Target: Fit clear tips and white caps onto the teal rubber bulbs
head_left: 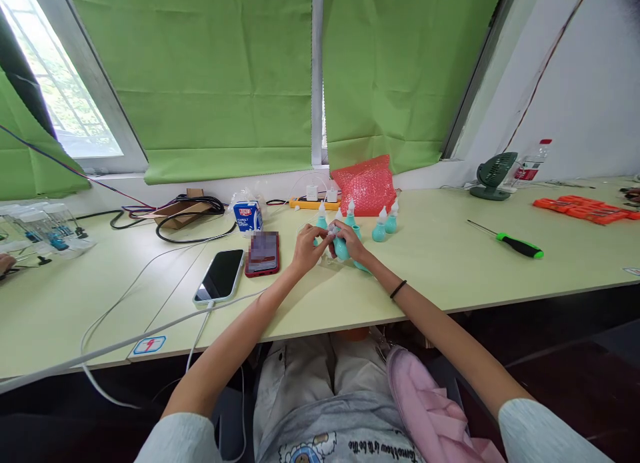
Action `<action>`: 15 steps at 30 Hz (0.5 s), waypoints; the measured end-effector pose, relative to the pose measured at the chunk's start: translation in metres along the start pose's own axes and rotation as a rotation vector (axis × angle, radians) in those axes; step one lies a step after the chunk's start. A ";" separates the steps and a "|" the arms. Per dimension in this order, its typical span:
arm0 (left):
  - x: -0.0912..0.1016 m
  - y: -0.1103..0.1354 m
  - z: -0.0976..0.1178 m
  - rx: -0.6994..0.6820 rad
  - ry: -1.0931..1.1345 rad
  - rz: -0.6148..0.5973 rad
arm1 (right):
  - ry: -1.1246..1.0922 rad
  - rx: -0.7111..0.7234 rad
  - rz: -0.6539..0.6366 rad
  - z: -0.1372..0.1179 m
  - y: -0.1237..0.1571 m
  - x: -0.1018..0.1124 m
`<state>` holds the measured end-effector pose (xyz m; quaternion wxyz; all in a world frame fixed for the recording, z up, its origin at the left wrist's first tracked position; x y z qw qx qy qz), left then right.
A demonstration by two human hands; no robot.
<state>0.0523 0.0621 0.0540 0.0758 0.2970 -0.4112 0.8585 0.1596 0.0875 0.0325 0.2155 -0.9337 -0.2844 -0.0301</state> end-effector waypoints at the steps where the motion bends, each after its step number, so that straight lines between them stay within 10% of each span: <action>1: -0.001 0.000 -0.001 0.009 0.028 -0.010 | -0.001 -0.005 -0.011 0.000 0.000 0.000; 15: -0.008 -0.002 -0.003 0.017 0.201 -0.196 | -0.075 -0.031 -0.059 -0.004 0.002 -0.004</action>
Point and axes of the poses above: each hand's wrist, its own y-axis away from the middle knuckle, its own x-axis out of the back of the hand, z = x × y, the point moved 5 cm from there along -y, towards the middle knuckle, and after that the axes turned 10 degrees about -z, right-handed, at the moved point
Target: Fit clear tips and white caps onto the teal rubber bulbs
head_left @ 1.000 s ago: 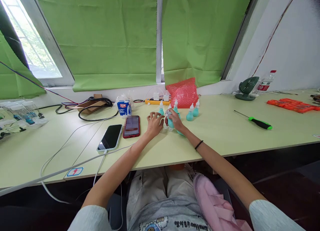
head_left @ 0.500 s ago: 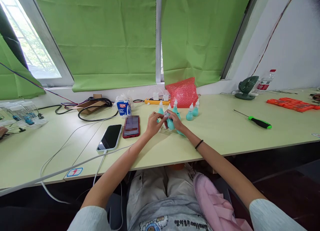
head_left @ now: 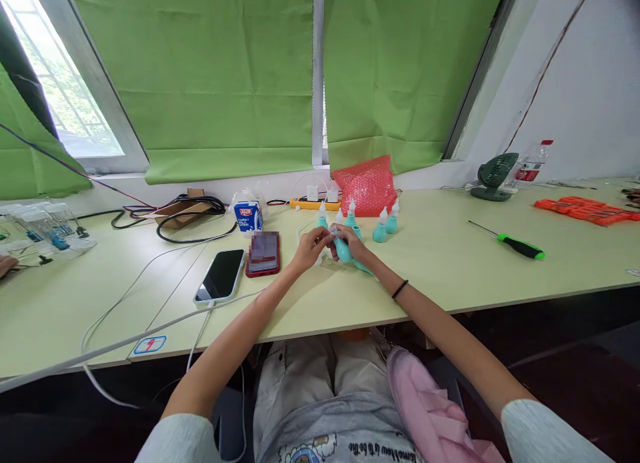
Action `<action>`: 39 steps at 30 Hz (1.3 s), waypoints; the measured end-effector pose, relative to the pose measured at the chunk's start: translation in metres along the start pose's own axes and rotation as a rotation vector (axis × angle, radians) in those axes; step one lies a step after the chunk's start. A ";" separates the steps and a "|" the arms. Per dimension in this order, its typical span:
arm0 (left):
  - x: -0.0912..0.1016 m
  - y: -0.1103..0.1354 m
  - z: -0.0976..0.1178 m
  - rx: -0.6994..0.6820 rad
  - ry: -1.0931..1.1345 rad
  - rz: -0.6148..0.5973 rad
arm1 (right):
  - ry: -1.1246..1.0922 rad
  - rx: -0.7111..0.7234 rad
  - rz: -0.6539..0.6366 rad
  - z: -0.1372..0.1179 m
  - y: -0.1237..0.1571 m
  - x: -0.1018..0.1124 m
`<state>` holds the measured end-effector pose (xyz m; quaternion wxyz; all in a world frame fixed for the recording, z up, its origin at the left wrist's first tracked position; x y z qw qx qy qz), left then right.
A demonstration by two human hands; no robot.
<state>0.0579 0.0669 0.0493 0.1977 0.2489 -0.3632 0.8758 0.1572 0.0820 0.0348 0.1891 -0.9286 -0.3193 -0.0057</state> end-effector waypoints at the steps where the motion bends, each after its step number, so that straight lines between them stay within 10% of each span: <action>1: 0.000 0.000 0.001 -0.002 -0.012 -0.003 | -0.001 0.000 -0.005 0.000 0.000 0.000; 22: -0.009 0.006 0.005 -0.053 -0.407 0.054 | 0.078 0.008 0.036 0.002 -0.001 0.003; 39: 0.002 0.007 0.013 -0.216 -0.432 0.359 | 0.081 0.062 0.180 0.003 -0.002 0.009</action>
Point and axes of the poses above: each hand's wrist, its own y-axis away from the middle knuckle, its own x-axis out of the back of the hand, z = x × y, the point moved 5 cm from there along -y, towards the middle knuckle, and after that the axes turned 10 degrees about -z, right-handed, at the moved point
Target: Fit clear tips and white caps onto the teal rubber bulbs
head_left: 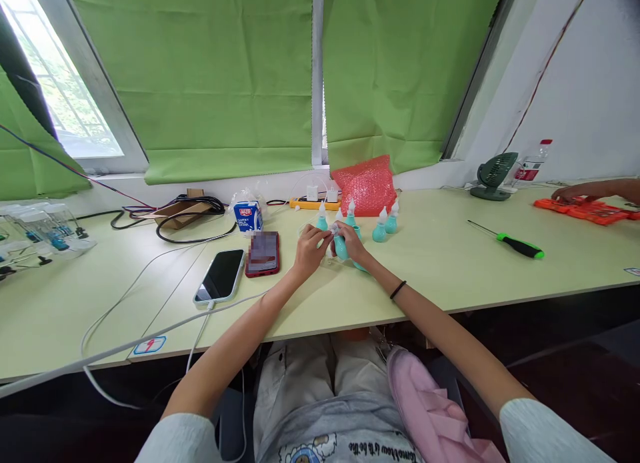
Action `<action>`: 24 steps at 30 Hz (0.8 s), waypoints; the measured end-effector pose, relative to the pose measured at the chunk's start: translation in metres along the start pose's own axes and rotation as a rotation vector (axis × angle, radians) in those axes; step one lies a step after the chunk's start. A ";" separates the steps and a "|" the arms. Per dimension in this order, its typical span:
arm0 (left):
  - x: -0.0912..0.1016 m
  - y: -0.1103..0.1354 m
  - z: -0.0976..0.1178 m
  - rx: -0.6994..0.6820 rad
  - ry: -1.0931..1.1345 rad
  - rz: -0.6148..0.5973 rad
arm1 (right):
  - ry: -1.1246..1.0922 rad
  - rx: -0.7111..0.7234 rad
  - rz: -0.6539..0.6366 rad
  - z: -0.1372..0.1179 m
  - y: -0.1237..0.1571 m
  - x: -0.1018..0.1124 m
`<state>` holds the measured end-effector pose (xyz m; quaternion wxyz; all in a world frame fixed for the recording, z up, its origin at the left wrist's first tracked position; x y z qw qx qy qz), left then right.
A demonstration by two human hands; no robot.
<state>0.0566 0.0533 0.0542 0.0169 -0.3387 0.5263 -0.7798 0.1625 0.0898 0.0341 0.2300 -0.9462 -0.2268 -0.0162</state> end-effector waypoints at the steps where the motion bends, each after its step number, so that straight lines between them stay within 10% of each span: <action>1: 0.000 0.000 0.001 -0.023 -0.006 -0.001 | -0.002 -0.002 -0.002 0.000 0.000 -0.001; 24: -0.004 0.000 0.001 0.109 0.013 -0.024 | 0.070 -0.029 0.023 0.008 -0.004 0.007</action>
Point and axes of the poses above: each hand's wrist, its own y-axis away from the middle knuckle, its own x-axis out of the back of the hand, z = x × y, the point moved 5 cm from there along -y, towards the middle knuckle, and after that the axes turned 10 degrees about -z, right-handed, at the moved point
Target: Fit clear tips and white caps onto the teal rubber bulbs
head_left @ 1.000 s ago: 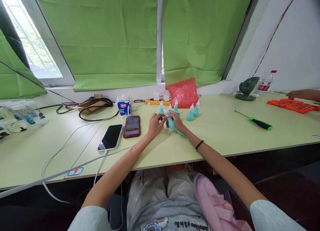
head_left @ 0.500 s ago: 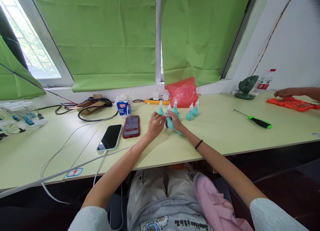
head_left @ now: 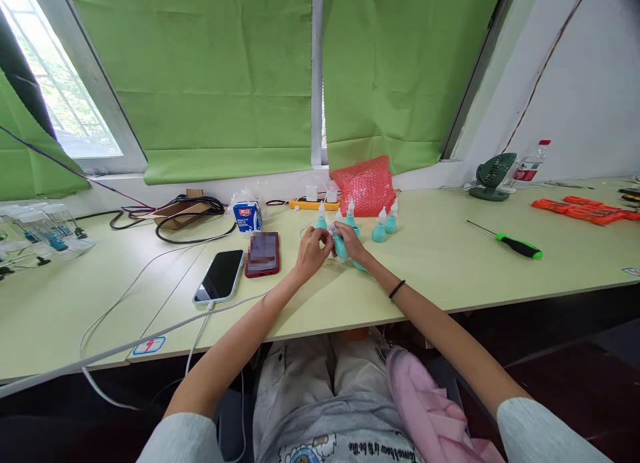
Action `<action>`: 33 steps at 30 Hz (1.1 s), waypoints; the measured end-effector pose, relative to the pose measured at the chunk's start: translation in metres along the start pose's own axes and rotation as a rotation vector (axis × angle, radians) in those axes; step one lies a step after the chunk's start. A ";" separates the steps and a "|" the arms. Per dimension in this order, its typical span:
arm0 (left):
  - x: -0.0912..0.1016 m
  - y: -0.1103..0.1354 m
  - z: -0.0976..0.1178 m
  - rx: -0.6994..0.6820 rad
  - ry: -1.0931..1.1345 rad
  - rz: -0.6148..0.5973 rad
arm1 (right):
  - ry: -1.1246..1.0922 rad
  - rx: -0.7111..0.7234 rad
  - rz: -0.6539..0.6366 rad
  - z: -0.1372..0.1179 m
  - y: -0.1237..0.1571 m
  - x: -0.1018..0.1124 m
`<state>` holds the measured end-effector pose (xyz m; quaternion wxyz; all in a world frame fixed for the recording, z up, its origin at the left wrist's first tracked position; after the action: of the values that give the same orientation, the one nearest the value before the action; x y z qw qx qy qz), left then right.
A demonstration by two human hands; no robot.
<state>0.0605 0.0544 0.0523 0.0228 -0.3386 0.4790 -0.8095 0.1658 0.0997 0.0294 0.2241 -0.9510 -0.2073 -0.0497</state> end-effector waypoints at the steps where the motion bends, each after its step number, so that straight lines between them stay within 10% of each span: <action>1: 0.000 0.000 -0.001 0.011 0.007 -0.002 | 0.004 -0.001 0.007 0.000 0.000 0.001; 33: 0.004 -0.006 -0.008 0.081 0.191 -0.115 | -0.047 -0.053 -0.052 -0.004 0.004 -0.003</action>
<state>0.0542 0.0625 0.0568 -0.0557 -0.2858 0.4255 -0.8568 0.1643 0.0941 0.0305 0.1924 -0.9518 -0.2356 -0.0388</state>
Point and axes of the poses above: each hand's wrist, its own y-axis away from the middle knuckle, its own x-axis out of the back of the hand, z = x × y, the point moved 5 cm from there along -y, towards the middle knuckle, and after that the axes turned 10 degrees about -z, right-handed, at the moved point
